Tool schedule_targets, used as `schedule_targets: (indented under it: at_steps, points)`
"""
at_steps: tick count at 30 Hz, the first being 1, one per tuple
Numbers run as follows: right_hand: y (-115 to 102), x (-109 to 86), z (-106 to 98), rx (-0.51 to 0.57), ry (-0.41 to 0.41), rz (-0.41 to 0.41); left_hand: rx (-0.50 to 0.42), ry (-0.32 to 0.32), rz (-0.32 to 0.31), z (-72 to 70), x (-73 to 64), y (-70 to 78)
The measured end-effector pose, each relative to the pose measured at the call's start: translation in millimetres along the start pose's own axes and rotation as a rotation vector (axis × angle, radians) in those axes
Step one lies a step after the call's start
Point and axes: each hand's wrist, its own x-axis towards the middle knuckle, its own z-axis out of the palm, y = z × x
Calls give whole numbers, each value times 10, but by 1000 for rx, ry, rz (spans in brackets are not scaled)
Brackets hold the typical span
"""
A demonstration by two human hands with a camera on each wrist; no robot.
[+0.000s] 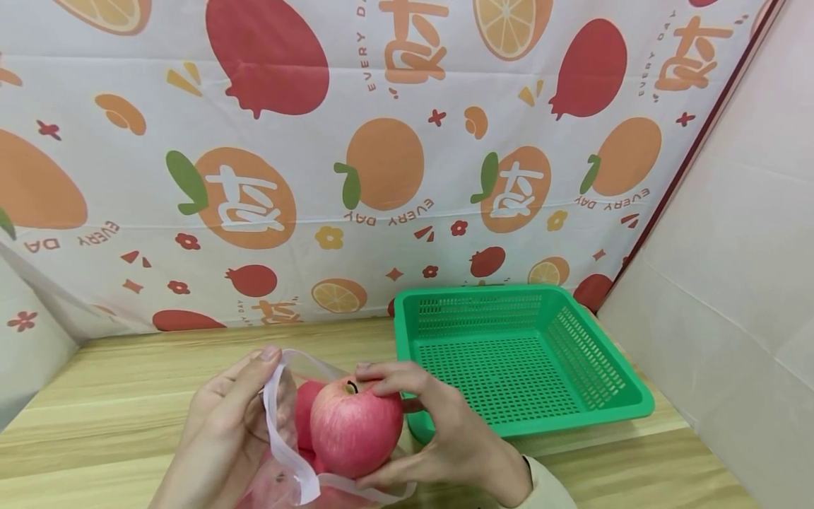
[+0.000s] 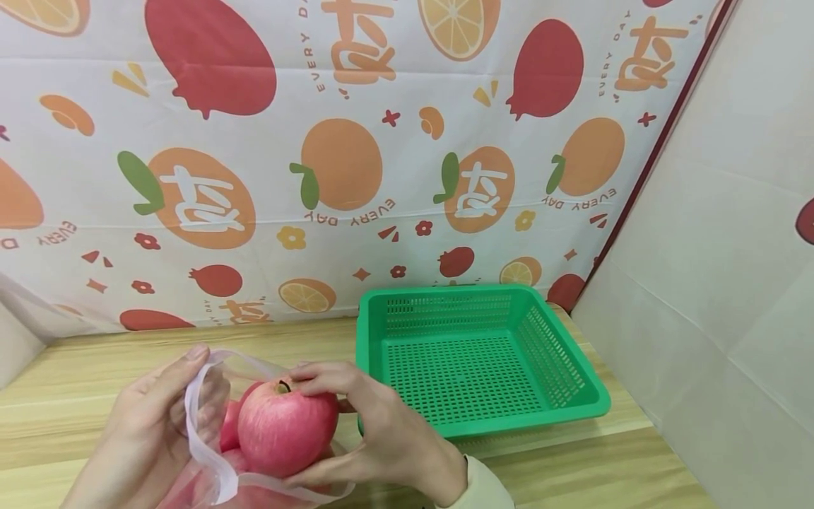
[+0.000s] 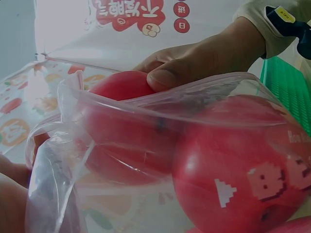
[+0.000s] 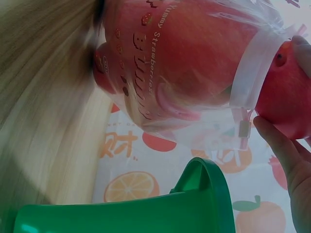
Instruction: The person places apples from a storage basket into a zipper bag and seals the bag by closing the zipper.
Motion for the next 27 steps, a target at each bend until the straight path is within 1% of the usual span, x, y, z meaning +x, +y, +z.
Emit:
schedule_targets:
  at_steps: [4,7,11,13,17,21,24,27]
  points:
    - [18,8,-3,-3,-4,-45,-1,-11,4,2,4,-7]
    - [30,16,-2,-42,2,-67,-5,-8,-5,8,3,-8]
    - [45,31,12,-92,18,-68,-4,4,-21,15,-1,-7]
    - [48,33,23,-98,26,-62,-5,0,-20,16,-2,-8]
    - [42,17,50,-66,41,-7,-1,-16,0,9,-1,-14]
    - [38,-2,66,-25,56,46,0,-10,5,1,0,-8]
    - [46,1,67,-16,65,29,-3,-6,-1,-7,1,0]
    - [51,14,63,-17,75,-5,-1,-13,10,-21,2,8]
